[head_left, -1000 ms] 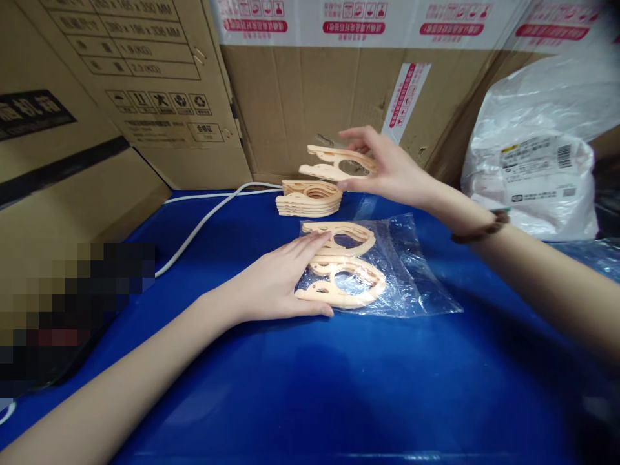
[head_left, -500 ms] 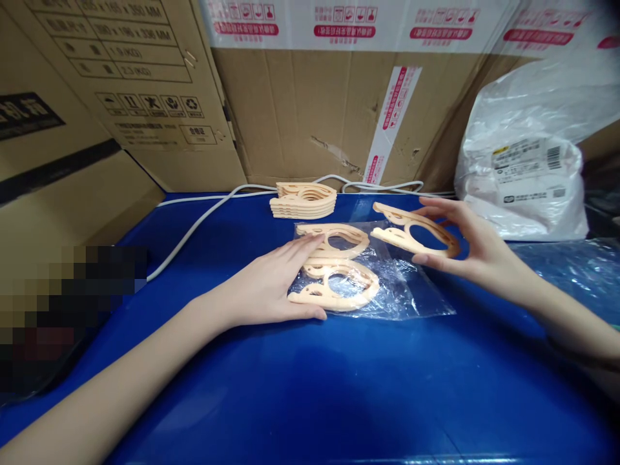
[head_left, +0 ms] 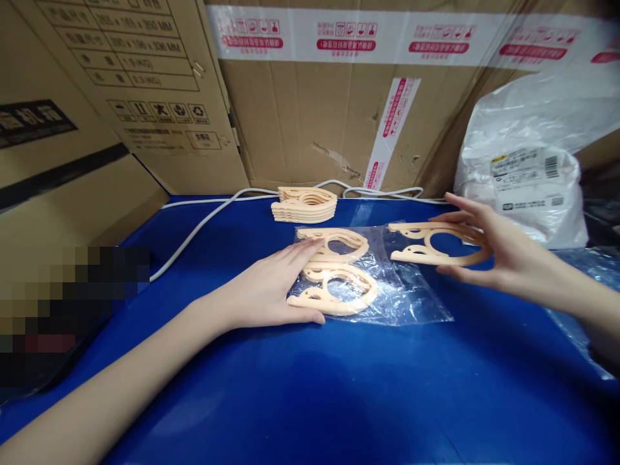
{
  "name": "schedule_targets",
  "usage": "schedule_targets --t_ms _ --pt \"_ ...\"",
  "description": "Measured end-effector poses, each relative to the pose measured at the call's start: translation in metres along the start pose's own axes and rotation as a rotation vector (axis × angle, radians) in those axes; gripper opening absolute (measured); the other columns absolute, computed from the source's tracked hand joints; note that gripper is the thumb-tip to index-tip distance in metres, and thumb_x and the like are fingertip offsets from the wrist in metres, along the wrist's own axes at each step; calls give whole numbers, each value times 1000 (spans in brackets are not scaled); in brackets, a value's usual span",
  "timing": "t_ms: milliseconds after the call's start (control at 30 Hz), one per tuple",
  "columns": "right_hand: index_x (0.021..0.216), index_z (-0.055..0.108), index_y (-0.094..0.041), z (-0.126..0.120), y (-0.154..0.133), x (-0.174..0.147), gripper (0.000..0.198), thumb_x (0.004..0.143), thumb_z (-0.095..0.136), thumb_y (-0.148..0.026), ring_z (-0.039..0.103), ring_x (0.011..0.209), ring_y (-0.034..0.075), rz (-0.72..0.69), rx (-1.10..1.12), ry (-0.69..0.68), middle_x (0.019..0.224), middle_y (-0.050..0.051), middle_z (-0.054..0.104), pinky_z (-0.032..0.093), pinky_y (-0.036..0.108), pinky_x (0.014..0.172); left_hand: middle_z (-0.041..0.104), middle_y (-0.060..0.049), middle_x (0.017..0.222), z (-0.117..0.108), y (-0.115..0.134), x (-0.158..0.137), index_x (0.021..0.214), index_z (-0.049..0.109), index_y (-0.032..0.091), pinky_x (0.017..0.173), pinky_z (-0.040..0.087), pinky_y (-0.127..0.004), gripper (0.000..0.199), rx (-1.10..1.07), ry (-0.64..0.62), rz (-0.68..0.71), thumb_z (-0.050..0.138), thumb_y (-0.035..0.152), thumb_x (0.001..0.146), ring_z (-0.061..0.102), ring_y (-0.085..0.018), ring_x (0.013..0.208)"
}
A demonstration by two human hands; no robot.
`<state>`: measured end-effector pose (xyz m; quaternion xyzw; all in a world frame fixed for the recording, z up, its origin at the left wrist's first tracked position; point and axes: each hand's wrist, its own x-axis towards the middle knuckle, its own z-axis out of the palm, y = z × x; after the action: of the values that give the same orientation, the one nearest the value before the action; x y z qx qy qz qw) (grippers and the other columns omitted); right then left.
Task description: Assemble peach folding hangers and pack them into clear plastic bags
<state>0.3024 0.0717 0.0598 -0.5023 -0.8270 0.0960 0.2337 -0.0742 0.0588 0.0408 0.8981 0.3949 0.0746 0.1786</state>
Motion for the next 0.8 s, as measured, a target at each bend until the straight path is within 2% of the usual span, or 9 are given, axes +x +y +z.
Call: schedule_targets --t_ms 167,267,333,467,633,800 --pt "152 28 -39 -9 8 -4 91 74 73 -52 60 118 37 -58 -47 -123 127 11 64 50 55 101 19 -18 162 0 0 0 157 17 12 121 24 -51 112 19 -9 -20 60 76 76 22 -34 149" --pt "152 25 -42 -2 -2 -7 85 79 70 -49 59 122 34 -18 66 -226 135 10 59 58 46 90 19 -18 162 1 0 0 157 17 12 121 24 -51 112 26 -14 -21 59 77 76 21 -33 150" --pt "152 22 -42 3 -10 -9 86 80 69 -48 55 127 34 0 115 -251 140 10 56 60 44 87 19 -17 162 1 0 0 157 17 12 122 24 -50 112 27 -12 -14 59 77 76 21 -33 150" --pt "152 21 -40 9 -18 -9 88 80 70 -48 51 132 34 -31 126 -222 142 11 53 51 50 101 19 -17 163 0 0 1 157 17 11 122 24 -49 114 26 -11 -9 59 78 75 21 -34 150" --pt "153 23 -37 13 -19 -9 87 81 71 -45 50 132 30 -39 246 -150 142 10 49 42 45 111 19 -17 162 0 0 1 157 17 9 122 25 -49 113 40 2 7 59 77 76 22 -33 149" --pt "154 22 -37 26 -27 -9 89 81 72 -47 52 130 33 -60 285 -118 144 9 48 40 53 111 22 -18 162 1 0 0 156 19 8 121 26 -49 112 50 11 8 59 77 77 24 -33 149"
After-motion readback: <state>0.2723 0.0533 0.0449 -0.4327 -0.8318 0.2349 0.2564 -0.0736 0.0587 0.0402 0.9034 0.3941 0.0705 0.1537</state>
